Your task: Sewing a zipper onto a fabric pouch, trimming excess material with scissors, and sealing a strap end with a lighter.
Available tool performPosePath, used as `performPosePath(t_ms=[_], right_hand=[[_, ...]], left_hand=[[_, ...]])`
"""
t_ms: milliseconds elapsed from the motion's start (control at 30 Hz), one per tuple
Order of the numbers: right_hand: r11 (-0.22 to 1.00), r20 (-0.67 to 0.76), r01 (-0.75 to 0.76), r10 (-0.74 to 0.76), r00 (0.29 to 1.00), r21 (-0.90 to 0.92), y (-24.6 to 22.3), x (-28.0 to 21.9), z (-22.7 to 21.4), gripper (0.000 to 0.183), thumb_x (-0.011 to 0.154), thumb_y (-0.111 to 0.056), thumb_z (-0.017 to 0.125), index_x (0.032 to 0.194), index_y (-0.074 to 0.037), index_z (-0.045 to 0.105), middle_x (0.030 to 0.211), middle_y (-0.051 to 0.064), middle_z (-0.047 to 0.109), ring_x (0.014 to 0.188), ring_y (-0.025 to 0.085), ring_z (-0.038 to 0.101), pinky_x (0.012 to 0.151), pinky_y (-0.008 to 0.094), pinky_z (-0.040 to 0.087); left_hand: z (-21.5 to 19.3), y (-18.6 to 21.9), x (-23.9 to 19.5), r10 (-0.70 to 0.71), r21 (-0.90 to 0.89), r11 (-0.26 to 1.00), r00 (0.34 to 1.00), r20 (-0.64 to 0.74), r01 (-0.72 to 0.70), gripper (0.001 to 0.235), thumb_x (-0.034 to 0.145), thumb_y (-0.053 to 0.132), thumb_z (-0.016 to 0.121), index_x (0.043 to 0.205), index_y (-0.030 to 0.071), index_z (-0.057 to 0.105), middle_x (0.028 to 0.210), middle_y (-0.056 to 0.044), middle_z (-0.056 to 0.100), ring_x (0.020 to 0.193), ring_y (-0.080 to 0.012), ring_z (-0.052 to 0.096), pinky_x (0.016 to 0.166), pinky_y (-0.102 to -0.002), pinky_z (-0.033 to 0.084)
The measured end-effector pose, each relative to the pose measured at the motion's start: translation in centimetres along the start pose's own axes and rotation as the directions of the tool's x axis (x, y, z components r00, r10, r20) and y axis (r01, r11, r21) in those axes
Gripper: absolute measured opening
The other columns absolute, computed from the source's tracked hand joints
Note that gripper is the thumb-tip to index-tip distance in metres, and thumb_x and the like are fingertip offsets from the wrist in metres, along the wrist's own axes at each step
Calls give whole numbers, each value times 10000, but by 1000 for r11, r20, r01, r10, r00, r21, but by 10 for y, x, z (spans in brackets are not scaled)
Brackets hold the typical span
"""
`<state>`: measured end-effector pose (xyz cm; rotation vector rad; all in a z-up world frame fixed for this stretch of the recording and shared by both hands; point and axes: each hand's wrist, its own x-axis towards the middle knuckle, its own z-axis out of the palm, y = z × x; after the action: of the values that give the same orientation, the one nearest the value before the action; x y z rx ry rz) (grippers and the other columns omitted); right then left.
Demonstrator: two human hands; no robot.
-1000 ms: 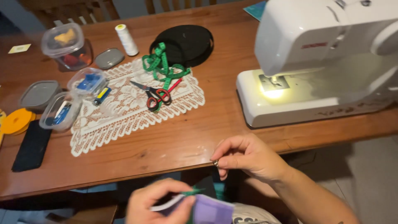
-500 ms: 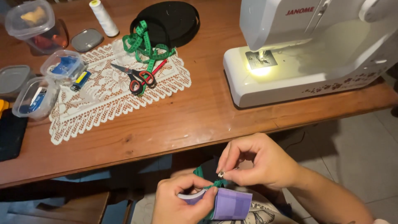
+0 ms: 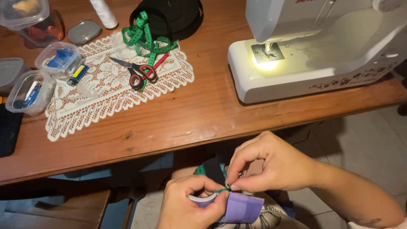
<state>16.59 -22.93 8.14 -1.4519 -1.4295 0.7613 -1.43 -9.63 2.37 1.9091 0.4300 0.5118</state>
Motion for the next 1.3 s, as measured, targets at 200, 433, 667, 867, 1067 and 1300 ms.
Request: performPosePath(t_ms=[200, 433, 667, 867, 1067, 1300], right_hand=[[998, 70, 37, -33, 997, -48, -3, 3, -2, 28, 831, -152, 804, 827, -125, 797, 811, 3, 814, 713, 89, 756, 665, 225, 600], [996, 138, 19, -7, 990, -84, -2, 2, 0, 25, 858, -168, 790, 861, -146, 804, 818, -11, 795, 680, 80, 725, 613, 226, 559], [990, 38, 41, -36, 999, -137, -1, -3, 8, 117, 859, -230, 808, 906, -131, 768, 795, -12, 792, 630, 74, 708, 607, 223, 582], [975, -81, 155, -169, 982, -159, -5, -16, 21, 106, 918, -180, 727, 943, -79, 742, 820, 43, 748, 679, 159, 717, 633, 259, 581], [963, -295, 156, -219, 930, -221, 3, -26, 35, 65, 838, -99, 791, 864, -74, 738, 833, 49, 801, 740, 152, 797, 676, 213, 627], [951, -375, 199, -278, 884, -237, 13, -32, 44, 66, 820, -70, 795, 852, -67, 737, 835, 44, 804, 728, 159, 795, 693, 237, 655]], left_hand=[[1, -4, -3, -72, 7, 997, 996, 54, 72, 26, 629, 184, 869, 626, 174, 845, 532, 92, 703, 493, -13, 525, 454, -200, 437], [1, -8, -5, -103, -13, 994, 988, 113, 105, 40, 652, 204, 882, 671, 179, 857, 577, 96, 757, 522, 0, 589, 494, -191, 488], [-9, -2, -3, 50, 28, 998, 996, 73, -53, 198, 638, 344, 966, 743, 226, 846, 653, 107, 820, 561, 8, 662, 564, -179, 526], [-9, 0, -5, 81, -53, 996, 992, 101, -76, 113, 707, 231, 908, 775, 190, 827, 650, 79, 780, 545, -13, 609, 506, -189, 483], [-7, 4, -6, 147, -65, 987, 989, 33, -145, 76, 796, 231, 789, 782, 158, 771, 682, 65, 784, 567, -44, 657, 551, -219, 509], [-3, 1, -11, 99, -144, 984, 995, -16, -100, 93, 809, 229, 791, 764, 148, 786, 667, 50, 776, 552, -44, 612, 500, -220, 460]])
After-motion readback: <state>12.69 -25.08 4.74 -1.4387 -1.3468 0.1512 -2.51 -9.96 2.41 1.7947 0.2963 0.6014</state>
